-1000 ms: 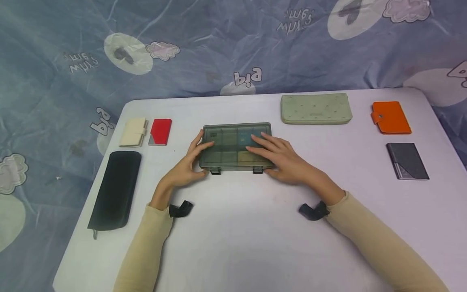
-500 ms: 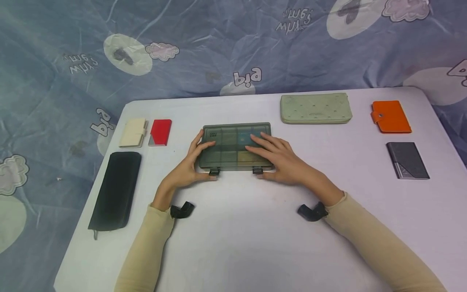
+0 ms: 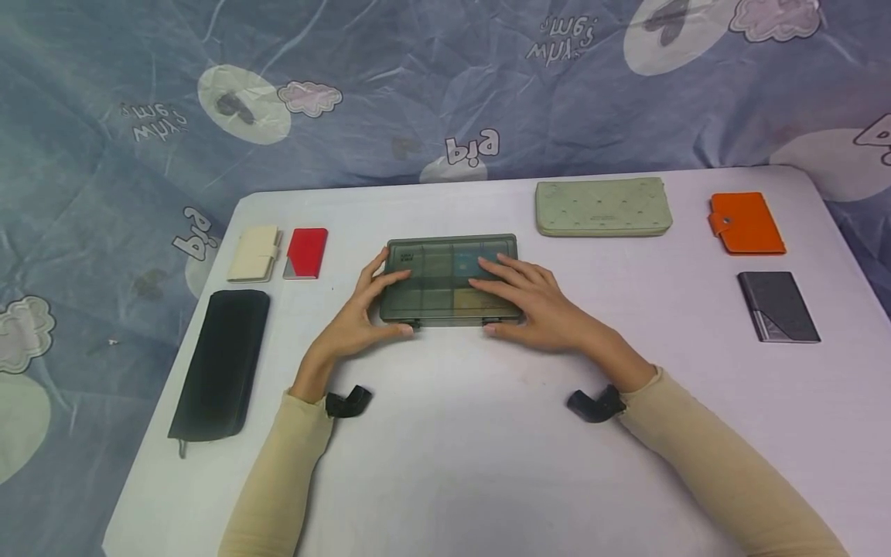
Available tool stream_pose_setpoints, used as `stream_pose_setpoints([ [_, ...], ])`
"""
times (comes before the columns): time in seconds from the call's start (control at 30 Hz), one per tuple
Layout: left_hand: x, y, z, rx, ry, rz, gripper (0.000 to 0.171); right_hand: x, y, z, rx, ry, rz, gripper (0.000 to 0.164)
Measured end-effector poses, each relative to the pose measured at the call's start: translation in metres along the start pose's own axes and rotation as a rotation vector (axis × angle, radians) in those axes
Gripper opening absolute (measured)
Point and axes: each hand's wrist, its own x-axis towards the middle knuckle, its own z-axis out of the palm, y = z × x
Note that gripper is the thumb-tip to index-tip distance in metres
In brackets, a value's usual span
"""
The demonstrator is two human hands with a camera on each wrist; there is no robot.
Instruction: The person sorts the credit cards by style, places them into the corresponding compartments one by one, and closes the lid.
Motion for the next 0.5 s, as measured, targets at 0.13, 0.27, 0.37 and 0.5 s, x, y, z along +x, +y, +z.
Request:
stream_pose_setpoints([
  [0.13, 0.0001, 0.0028, 0.0001, 0.024, 0.04, -0.011, 0.071, 0.0011, -0.002, -0.0006, 0.003, 0.024, 0.01, 0.066],
  [0.27, 0.0001, 0.0025, 0.001, 0.028, 0.052, -0.024, 0.07, 0.0018, -0.0035, 0.0004, 0.004, 0.046, 0.002, 0.065],
  [0.37, 0.0001, 0.0017, 0.0019, 0.026, 0.051, -0.027, 0.07, 0.0017, -0.005, 0.0013, -0.004, 0.055, -0.004, 0.063],
  [0.5, 0.0006, 0.0014, 0.0034, 0.033, 0.043, -0.024, 0.07, 0.0005, -0.0054, 0.0022, -0.014, 0.061, 0.005, 0.06],
])
